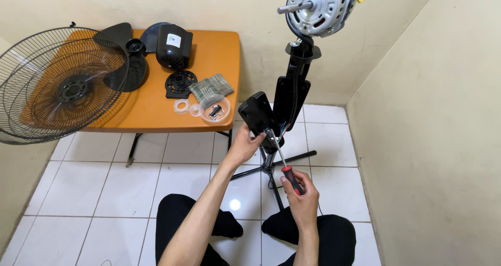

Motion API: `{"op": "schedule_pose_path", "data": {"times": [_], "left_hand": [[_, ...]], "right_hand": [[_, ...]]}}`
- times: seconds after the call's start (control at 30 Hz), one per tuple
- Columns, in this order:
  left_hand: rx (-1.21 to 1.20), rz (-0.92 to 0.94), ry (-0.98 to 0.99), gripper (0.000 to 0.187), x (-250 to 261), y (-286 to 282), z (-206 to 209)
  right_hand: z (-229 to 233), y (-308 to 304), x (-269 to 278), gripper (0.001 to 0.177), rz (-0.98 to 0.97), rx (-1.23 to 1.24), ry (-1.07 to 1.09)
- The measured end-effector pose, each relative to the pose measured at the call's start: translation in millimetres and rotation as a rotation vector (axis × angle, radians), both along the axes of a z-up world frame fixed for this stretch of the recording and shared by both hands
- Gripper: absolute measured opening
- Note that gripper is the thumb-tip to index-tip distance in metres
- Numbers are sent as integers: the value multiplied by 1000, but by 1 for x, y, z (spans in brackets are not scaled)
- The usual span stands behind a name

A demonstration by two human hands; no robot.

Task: The person attaches the motor housing to the fan stand and then secures the control panel to the stand using a screwdriver. They tighten screws to fasten the components together.

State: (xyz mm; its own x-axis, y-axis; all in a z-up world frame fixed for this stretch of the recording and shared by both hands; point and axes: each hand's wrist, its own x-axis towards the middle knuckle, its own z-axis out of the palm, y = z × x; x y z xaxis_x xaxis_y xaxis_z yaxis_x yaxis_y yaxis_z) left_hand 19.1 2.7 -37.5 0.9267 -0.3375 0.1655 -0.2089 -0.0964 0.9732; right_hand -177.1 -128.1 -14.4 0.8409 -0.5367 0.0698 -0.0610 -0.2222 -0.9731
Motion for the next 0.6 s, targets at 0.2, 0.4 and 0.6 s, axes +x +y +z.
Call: {"op": "schedule_pose_path", "data": {"times": [0.2,0.4,0.6], "left_hand": [[7,-25,-260,54,0,1,-3],[19,28,-157,51,-6,-8,6],[35,69,-178,52,-15,-8,23]], "right_hand": [[6,-8,-13,37,-25,-205,48],[21,-20,-7,36,5,-402,116],[40,-34,-9,34,20,-619,87]]}}
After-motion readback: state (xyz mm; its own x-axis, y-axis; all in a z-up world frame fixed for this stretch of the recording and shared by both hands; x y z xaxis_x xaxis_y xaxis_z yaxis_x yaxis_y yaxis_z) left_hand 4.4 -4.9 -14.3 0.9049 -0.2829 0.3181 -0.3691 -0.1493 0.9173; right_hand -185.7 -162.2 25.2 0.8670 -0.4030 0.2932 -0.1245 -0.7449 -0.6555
